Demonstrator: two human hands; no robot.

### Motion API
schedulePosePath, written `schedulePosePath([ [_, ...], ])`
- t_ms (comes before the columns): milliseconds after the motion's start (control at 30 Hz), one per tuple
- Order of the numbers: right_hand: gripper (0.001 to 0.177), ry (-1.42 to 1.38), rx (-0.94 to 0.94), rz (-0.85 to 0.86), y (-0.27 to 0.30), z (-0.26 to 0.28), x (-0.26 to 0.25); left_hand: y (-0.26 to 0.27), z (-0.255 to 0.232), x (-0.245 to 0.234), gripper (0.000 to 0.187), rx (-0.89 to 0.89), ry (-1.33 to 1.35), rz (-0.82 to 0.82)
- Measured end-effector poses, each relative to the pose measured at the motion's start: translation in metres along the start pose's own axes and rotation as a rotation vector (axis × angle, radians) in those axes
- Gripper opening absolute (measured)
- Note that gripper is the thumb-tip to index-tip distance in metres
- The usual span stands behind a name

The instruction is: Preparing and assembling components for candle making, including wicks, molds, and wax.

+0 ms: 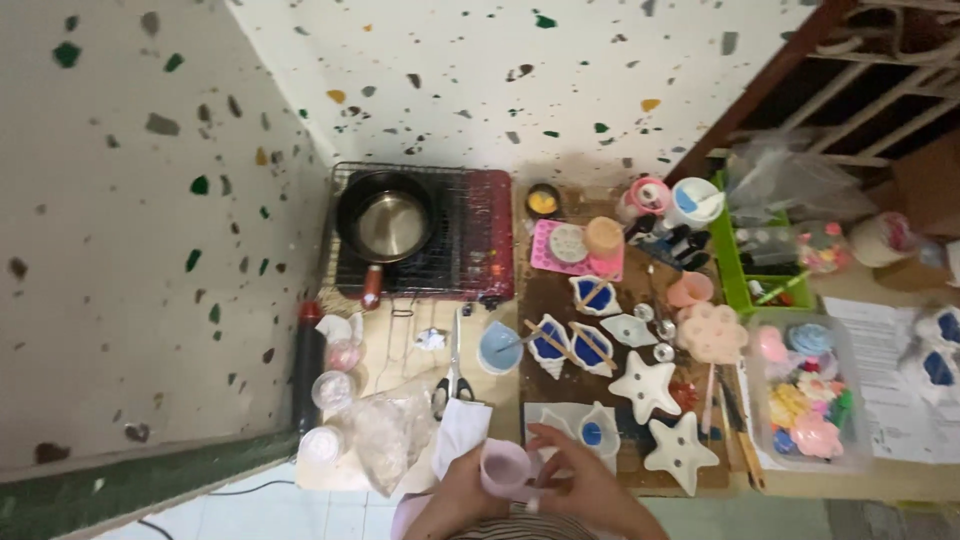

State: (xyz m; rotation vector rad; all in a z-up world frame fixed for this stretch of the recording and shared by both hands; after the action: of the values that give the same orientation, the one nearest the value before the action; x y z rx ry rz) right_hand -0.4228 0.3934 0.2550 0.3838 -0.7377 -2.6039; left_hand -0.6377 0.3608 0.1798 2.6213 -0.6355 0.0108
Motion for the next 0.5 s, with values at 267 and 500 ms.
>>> schedulePosePath([
  [267,0.049,-0.195,0.055,-0.497,-0.152,-0.078,-0.032,-0.072,0.085,0.001,0.048,0.092,-0.237,-0.285],
  [500,0.027,0.385,-0.363,-0.527,-0.189,-0.015,-0.012,-0.119,0.118,-0.006,0.056,0.342,-0.515,-0.415],
])
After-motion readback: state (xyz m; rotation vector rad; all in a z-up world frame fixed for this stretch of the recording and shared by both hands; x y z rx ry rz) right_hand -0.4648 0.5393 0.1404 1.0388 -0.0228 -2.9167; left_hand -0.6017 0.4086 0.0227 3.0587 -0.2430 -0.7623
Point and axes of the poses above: each hand's wrist, its own y-axis away from the middle knuckle, its own x-axis out of the palm, z = x × y, the point moved 2 cm from there along -y, towards the middle knuckle, and after that the axes turned 3 degrees about x, right-handed, at the moved point
